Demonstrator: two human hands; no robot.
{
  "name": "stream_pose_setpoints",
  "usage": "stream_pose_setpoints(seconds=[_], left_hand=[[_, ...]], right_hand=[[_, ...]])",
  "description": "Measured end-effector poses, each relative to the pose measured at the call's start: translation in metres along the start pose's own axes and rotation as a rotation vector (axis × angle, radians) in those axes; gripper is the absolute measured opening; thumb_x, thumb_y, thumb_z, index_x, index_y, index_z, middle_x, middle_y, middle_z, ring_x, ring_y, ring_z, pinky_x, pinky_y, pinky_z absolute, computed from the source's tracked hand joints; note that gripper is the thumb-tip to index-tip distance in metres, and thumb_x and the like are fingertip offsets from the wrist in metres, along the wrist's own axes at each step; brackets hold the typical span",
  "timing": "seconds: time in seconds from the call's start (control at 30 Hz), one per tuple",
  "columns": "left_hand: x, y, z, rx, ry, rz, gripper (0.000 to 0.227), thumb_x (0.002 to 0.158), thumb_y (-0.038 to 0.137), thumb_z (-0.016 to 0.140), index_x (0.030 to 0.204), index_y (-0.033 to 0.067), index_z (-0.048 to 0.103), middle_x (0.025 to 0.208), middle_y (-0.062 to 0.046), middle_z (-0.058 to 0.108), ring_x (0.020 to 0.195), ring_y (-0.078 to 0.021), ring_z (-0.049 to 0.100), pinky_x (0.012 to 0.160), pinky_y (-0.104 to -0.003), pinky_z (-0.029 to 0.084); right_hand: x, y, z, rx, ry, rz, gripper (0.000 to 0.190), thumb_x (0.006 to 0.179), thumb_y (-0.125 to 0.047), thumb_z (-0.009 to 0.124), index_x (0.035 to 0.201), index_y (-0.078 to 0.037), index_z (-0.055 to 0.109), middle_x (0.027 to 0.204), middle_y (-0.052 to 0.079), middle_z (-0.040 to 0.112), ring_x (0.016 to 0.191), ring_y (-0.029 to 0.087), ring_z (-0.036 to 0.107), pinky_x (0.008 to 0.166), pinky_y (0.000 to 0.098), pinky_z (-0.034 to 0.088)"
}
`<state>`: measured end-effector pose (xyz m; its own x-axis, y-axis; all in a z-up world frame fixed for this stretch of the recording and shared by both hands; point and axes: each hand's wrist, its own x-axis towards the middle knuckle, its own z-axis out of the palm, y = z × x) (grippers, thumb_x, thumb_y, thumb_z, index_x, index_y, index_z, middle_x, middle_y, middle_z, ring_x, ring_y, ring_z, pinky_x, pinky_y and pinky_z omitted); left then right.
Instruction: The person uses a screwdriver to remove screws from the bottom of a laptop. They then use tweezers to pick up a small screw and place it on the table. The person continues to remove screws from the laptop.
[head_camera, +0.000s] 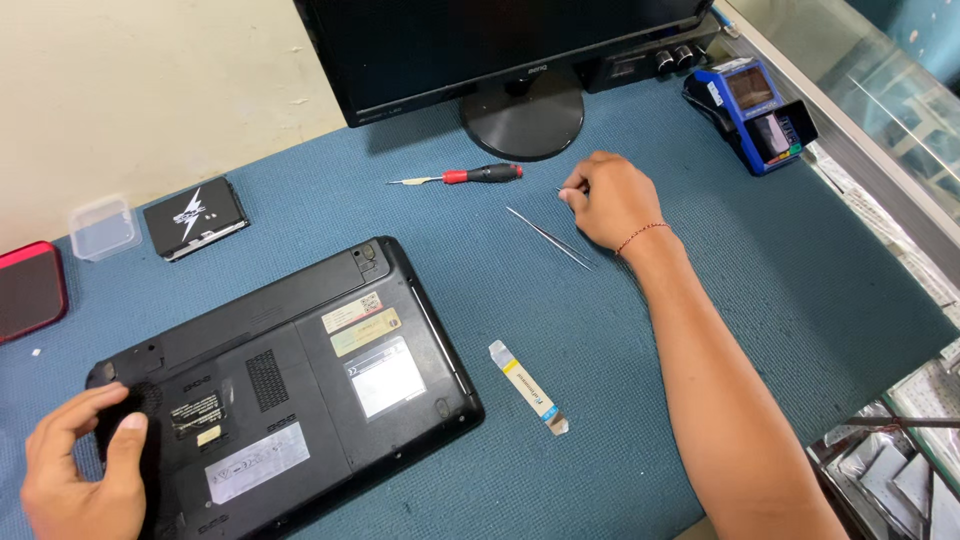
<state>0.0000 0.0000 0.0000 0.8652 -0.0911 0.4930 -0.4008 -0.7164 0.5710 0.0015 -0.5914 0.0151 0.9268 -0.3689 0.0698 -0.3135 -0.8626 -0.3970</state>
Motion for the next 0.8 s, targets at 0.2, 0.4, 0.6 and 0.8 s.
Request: stream_pose_setpoints(seconds=[0.2,0.4,0.6,0.8], left_hand=[[0.01,0.018,-0.01,0.023,-0.055,-0.014,0.02,0.108,-0.001,0.067,0.128,-0.0005,0.069,0.136,-0.017,0.069,0.133,-0.0306,0.057,0.118,-0.041,0.042],[0.018,0.025,-0.01,0.005,-0.035,0.009,0.019,0.1,0.004,0.068,0.119,0.0043,0.071,0.127,-0.013,0.071,0.123,-0.0283,0.059,0.11,-0.04,0.042],[0.021,0.022,-0.013,-0.102,0.055,-0.003,0.017,0.093,0.012,0.076,0.109,0.0158,0.075,0.115,-0.005,0.072,0.116,-0.0314,0.065,0.105,-0.043,0.047],[0.021,0.025,-0.007,-0.113,0.098,0.053,0.022,0.088,0.013,0.077,0.11,0.0157,0.074,0.109,-0.006,0.072,0.11,-0.032,0.067,0.099,-0.044,0.049]], right_hand=[[-0.002,0.0,0.016,-0.141,0.082,-0.08,0.008,0.098,-0.017,0.066,0.091,-0.015,0.07,0.099,0.0,0.066,0.1,0.025,0.062,0.065,0.0454,0.053],[0.002,-0.042,0.021,-0.077,0.277,-0.279,0.046,0.094,-0.031,0.067,0.133,-0.008,0.066,0.122,0.011,0.065,0.114,0.034,0.058,0.09,0.0496,0.052],[0.012,-0.058,0.044,0.087,0.206,-0.348,0.031,0.088,-0.026,0.086,0.117,-0.018,0.08,0.106,0.01,0.07,0.11,0.034,0.066,0.101,0.0438,0.052],[-0.056,-0.135,0.007,0.22,0.424,-0.633,0.024,0.091,-0.014,0.09,0.113,-0.01,0.079,0.094,0.006,0.061,0.087,0.024,0.062,0.082,0.0369,0.053]])
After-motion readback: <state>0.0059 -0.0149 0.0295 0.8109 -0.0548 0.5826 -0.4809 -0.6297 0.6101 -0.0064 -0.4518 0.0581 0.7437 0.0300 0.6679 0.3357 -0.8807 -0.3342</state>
